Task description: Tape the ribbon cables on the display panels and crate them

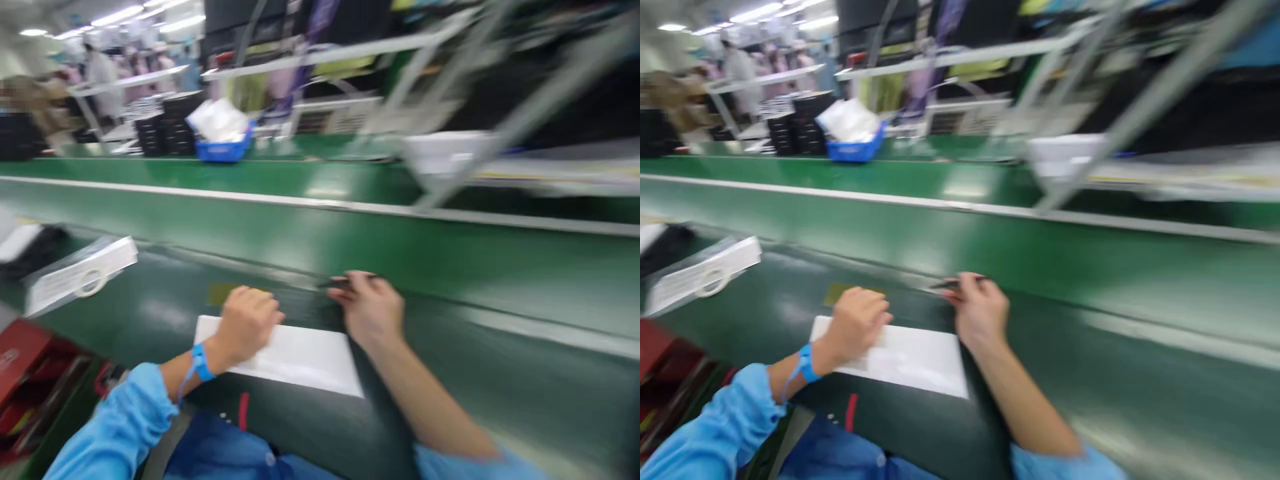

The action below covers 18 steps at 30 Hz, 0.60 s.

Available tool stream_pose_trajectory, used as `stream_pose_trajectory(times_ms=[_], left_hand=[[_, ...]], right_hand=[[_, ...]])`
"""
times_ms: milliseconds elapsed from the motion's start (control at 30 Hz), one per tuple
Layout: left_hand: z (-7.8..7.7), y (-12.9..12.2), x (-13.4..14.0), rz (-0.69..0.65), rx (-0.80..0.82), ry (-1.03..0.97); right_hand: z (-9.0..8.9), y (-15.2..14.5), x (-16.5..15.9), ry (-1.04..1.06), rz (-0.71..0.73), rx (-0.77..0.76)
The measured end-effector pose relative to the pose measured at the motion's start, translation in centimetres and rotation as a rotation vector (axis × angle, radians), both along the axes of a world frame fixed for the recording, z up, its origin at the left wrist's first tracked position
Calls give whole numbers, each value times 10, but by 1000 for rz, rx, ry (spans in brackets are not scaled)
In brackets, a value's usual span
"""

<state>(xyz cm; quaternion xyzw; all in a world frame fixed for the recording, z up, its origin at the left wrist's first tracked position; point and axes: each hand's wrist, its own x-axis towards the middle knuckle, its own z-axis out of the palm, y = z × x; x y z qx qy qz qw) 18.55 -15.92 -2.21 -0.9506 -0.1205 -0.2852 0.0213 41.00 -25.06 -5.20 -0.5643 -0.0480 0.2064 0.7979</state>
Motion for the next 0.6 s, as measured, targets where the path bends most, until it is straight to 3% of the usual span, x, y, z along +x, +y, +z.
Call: stream_pose_trajectory(times_ms=[100,200,433,600], left_hand=[[4,40,20,-24,-56,-221],[-1,71,33,-53,-101,-285],[-9,77,35,-31,-63,-214],[-12,87,38,-33,-42,-197]], right_hand=[[-8,16,25,-30,-31,39],[-23,19,51,-43,-78,74],[-45,8,54,-31,-33,139],[-52,10,60,-90,-27,78]])
